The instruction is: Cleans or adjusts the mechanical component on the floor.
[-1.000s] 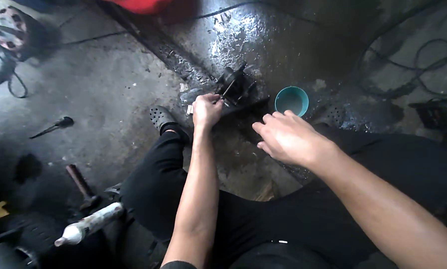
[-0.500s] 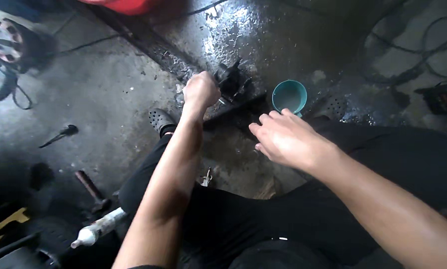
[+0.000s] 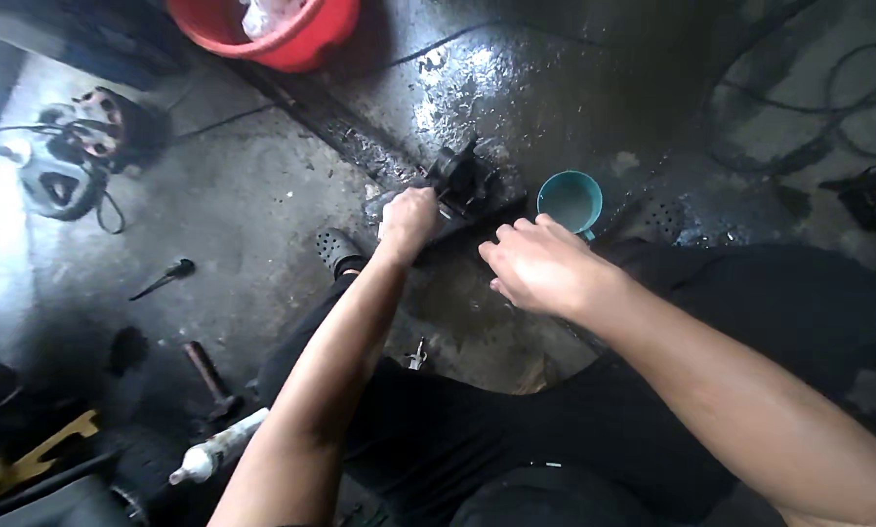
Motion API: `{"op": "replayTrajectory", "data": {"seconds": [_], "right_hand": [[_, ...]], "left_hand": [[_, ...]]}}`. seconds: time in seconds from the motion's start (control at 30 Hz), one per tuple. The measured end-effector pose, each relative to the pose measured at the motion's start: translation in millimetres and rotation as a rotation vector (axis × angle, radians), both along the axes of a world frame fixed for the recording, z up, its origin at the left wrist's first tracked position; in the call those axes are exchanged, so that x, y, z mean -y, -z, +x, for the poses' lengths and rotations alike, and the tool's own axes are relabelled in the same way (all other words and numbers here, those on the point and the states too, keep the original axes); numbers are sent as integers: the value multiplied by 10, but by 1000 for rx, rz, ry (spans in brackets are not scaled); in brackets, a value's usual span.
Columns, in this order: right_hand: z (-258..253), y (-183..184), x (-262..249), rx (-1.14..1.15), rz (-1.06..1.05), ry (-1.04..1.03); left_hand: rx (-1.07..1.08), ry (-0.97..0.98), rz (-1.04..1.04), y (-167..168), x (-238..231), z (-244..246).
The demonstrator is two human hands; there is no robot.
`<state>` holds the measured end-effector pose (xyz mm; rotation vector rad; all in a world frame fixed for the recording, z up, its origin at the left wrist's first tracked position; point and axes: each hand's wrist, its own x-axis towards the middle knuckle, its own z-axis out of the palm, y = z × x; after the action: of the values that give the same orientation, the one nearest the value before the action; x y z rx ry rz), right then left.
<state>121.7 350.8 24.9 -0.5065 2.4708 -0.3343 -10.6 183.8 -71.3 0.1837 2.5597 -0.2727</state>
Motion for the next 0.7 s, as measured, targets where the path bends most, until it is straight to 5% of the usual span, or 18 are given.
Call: {"op": "replayTrajectory", "data": {"seconds": [0.3,0.5,0.7], "right_hand": [[52,-74,-21,-20,-27,-11],[76,-97,-18,-21,-44,-18],[116,-72,-36,-47,-42,-16]], "left_hand": [[-130,-112,90,31,121,448],[-43,-140,3,189,-85,292],[-111,-232,231,544,117,340]]}}
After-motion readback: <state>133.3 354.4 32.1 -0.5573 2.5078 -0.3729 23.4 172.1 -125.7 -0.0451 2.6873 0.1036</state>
